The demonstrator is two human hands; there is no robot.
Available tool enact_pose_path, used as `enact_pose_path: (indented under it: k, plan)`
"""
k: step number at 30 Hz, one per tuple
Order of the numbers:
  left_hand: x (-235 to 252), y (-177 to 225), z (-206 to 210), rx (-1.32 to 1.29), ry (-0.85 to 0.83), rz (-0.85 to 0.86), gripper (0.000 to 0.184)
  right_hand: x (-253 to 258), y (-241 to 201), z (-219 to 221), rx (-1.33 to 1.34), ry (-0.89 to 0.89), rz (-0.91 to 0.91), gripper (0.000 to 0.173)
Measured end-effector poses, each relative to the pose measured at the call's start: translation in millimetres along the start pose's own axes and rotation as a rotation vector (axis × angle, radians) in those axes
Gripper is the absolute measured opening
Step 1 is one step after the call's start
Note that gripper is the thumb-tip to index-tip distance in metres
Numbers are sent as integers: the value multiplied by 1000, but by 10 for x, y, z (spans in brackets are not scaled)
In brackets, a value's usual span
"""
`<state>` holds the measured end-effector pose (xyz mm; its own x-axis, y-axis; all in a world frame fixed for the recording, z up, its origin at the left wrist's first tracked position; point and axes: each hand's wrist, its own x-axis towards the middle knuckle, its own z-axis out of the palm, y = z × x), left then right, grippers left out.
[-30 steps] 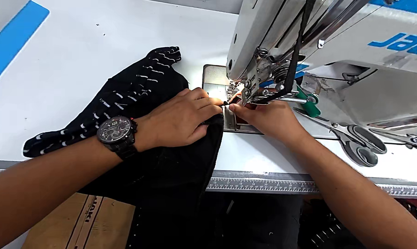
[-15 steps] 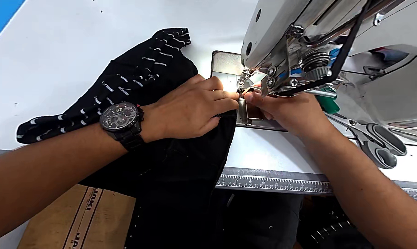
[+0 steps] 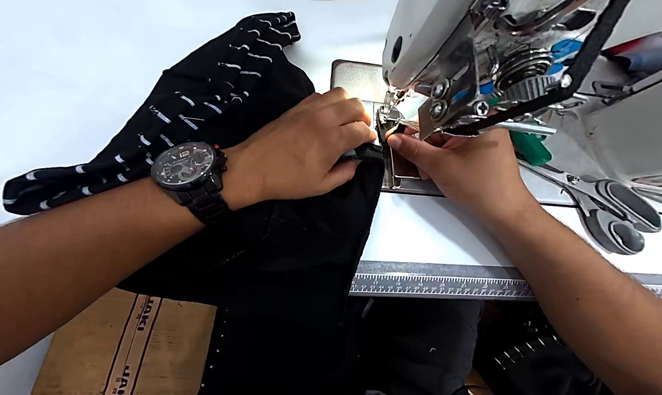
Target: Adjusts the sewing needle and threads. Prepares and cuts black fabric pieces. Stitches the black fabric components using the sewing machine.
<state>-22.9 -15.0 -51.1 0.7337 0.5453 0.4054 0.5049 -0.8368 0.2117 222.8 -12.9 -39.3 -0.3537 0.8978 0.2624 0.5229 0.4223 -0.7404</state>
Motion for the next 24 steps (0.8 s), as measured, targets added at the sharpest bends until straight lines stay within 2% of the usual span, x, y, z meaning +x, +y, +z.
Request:
enact_pose_path:
  k: [7,12,19,22,24]
  plan:
    - [68,-51,19,23,27,33,28,0,-16,37,-64,55,24,20]
    - [101,-66,10,43,29,36,27,-8,-5,91,-190,99,2,21]
    - [102,-68,23,63,22,13,29,20,30,107,-235,98,-17,25]
    - [73,-34,-65,118,-45,51,34,-131,-75,20,-378,103,-95,27]
    - [48,-26,-178,133,-99,128,38,-382,-230,-59,-414,95,-149,22]
